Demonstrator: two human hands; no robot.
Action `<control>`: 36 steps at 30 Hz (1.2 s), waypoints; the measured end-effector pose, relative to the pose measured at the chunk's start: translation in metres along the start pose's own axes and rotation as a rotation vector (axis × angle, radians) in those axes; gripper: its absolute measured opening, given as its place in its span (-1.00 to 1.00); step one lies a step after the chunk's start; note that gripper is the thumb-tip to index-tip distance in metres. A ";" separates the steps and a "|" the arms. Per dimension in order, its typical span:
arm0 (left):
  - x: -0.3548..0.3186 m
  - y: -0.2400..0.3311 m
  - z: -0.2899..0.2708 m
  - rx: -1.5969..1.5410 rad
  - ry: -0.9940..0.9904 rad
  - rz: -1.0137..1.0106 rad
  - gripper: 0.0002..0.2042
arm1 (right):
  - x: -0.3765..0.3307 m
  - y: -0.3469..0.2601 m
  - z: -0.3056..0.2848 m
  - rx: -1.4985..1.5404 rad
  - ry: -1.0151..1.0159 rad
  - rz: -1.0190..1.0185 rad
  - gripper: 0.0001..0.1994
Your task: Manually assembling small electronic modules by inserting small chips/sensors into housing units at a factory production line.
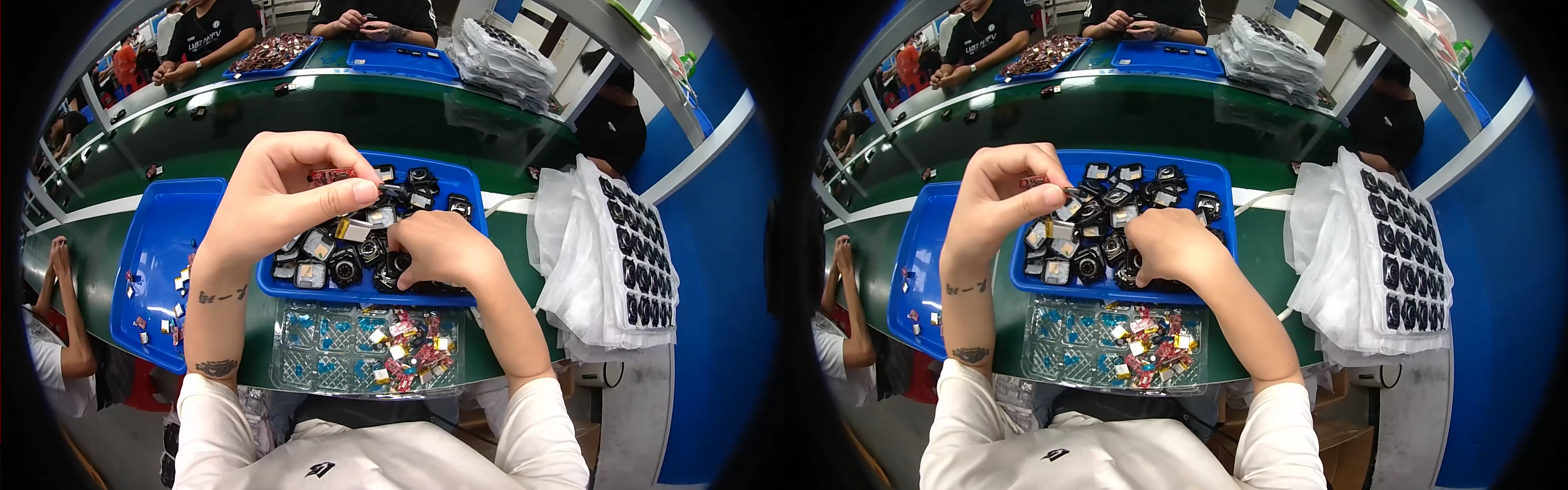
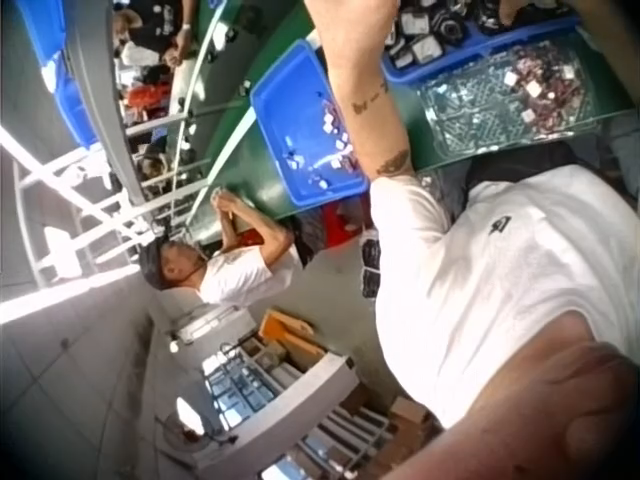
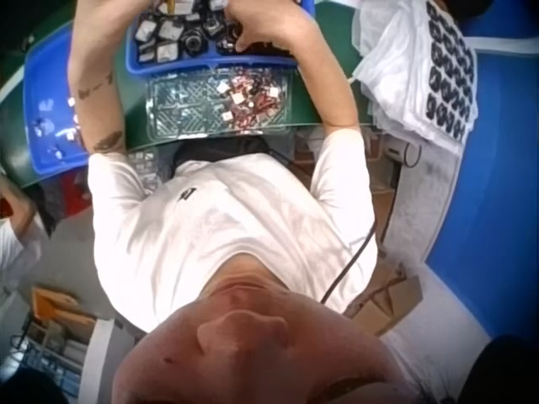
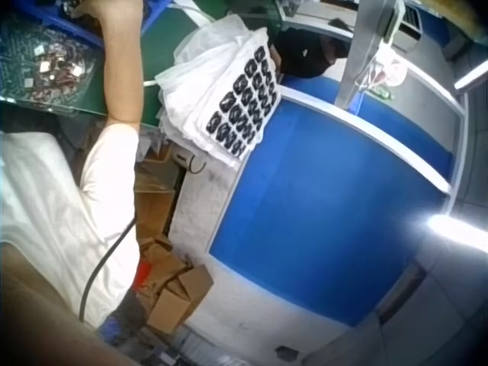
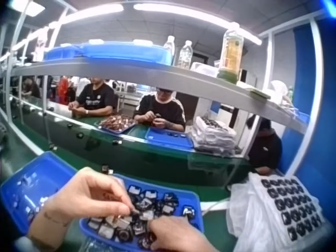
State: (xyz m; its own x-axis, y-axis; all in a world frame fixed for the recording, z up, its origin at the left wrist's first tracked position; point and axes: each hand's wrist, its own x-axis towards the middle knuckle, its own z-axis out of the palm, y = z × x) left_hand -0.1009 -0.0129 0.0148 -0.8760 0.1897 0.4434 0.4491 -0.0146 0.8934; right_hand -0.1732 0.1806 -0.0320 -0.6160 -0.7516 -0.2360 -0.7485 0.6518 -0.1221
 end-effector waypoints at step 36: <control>0.006 -0.029 0.020 0.144 0.387 0.033 -0.90 | -0.010 -0.017 -0.021 1.186 0.753 -0.452 -0.61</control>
State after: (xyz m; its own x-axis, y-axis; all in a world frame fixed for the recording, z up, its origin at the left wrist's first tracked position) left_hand -0.1160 0.0078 -0.0097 -0.8498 -0.1926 0.4907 0.4739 0.1287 0.8711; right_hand -0.1601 0.1749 -0.0074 -0.6477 -0.5414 0.5360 -0.5021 -0.2258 -0.8348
